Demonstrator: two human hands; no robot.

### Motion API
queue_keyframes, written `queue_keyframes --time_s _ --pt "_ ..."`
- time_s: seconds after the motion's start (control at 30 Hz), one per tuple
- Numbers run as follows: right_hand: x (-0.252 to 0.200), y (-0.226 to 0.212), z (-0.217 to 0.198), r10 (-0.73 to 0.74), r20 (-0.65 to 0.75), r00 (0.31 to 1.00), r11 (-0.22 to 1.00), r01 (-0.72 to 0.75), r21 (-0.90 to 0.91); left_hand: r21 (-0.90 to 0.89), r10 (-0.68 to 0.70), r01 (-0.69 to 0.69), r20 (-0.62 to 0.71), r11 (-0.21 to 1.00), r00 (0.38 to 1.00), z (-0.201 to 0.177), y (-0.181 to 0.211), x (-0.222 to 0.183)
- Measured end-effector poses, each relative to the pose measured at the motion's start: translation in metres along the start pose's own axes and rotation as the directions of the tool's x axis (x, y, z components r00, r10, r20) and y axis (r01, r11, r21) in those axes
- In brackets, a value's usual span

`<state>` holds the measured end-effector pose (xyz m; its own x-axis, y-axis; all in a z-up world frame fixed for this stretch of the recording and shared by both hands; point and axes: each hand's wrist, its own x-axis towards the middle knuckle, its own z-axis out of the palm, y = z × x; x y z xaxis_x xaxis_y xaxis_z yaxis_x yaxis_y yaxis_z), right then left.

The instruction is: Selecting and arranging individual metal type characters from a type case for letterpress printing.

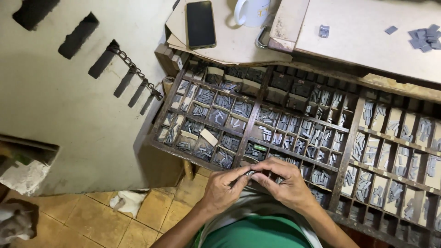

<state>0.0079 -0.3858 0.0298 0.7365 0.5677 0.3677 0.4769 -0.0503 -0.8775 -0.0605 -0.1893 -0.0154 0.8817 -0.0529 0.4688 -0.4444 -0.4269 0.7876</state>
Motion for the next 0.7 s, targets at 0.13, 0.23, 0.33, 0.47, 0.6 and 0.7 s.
queue_keyframes --time_s 0.13,0.23,0.33,0.47,0.6,0.7 --pt "0.001 -0.004 0.001 0.021 -0.003 1.0 1.0 -0.021 0.0 0.017 -0.001 0.0 0.014 1.0 1.0 0.002 -0.004 -0.002" --pt "0.0 -0.003 0.003 0.063 0.005 0.998 0.997 -0.063 0.033 -0.041 -0.022 0.023 0.017 0.999 1.0 0.0 0.003 0.001" --pt "0.003 -0.002 0.006 0.13 -0.012 0.991 0.989 -0.129 0.076 -0.12 -0.119 0.118 0.002 0.986 0.993 -0.005 0.011 0.005" --pt "0.009 0.0 0.01 0.183 -0.022 0.983 0.971 -0.178 0.157 -0.013 -0.108 0.107 -0.077 0.994 0.991 -0.008 0.007 0.004" --pt "0.001 0.028 0.01 0.293 -0.07 0.953 0.896 -0.248 0.369 -0.109 -0.16 0.16 0.012 0.981 0.987 -0.022 0.021 0.025" --pt "0.002 0.029 0.004 0.451 -0.356 0.818 0.806 -0.202 0.556 -0.043 -0.397 0.394 -0.105 0.918 0.912 -0.051 0.022 0.062"
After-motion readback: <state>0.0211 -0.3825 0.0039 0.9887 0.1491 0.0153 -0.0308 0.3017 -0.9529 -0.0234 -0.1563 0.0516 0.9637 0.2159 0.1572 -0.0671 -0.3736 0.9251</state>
